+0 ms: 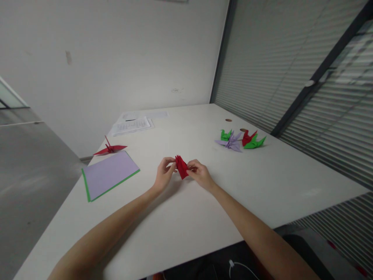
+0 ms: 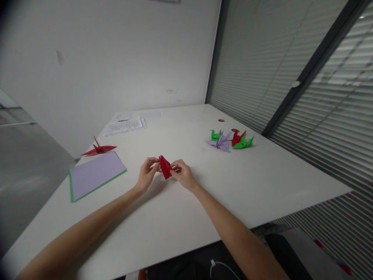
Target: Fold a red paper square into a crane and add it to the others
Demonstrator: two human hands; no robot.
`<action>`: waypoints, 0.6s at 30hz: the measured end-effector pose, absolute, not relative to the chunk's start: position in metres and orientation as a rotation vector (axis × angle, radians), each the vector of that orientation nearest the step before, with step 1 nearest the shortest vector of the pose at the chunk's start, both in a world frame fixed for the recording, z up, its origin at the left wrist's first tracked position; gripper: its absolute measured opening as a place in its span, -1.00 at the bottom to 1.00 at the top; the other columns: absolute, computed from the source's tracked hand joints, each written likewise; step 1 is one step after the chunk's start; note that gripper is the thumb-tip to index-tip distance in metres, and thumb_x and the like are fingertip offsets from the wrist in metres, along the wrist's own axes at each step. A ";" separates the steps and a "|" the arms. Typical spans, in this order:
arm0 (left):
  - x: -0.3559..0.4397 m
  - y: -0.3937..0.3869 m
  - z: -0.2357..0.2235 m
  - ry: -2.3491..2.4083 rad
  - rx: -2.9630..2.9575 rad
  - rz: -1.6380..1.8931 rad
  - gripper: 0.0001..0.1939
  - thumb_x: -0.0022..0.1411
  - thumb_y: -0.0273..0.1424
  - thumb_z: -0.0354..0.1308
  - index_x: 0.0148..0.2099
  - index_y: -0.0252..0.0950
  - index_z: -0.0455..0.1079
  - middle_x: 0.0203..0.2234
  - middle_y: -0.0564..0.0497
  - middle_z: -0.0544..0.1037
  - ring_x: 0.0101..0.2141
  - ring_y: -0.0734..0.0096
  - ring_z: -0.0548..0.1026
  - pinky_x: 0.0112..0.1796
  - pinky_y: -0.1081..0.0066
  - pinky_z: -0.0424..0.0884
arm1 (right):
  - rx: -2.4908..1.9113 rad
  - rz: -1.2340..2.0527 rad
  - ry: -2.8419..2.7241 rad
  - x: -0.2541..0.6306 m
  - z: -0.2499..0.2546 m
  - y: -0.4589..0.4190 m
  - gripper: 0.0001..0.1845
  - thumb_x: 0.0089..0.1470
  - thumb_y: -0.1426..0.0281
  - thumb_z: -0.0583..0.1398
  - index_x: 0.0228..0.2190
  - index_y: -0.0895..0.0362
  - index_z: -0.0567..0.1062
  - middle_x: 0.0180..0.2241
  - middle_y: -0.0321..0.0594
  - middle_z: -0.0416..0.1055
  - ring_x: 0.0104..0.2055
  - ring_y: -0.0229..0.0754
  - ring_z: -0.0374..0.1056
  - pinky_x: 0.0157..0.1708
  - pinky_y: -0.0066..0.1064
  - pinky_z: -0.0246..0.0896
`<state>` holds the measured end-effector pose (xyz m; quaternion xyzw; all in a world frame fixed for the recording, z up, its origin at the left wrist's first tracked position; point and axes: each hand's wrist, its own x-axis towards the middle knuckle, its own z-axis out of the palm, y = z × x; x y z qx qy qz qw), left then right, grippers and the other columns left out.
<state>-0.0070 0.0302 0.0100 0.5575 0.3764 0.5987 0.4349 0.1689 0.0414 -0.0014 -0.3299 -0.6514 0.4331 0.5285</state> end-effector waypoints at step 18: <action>-0.005 0.027 0.013 0.907 1.327 1.473 -0.70 0.11 -0.35 0.22 -0.12 -0.25 0.25 -0.44 0.10 0.45 -0.47 0.52 0.44 -0.46 0.50 0.37 | -0.835 1.076 -1.573 0.169 0.002 0.039 -0.88 -0.08 0.41 0.22 -0.39 0.10 0.44 -0.37 -0.30 0.35 -0.36 -0.26 0.34 -0.36 -0.41 0.25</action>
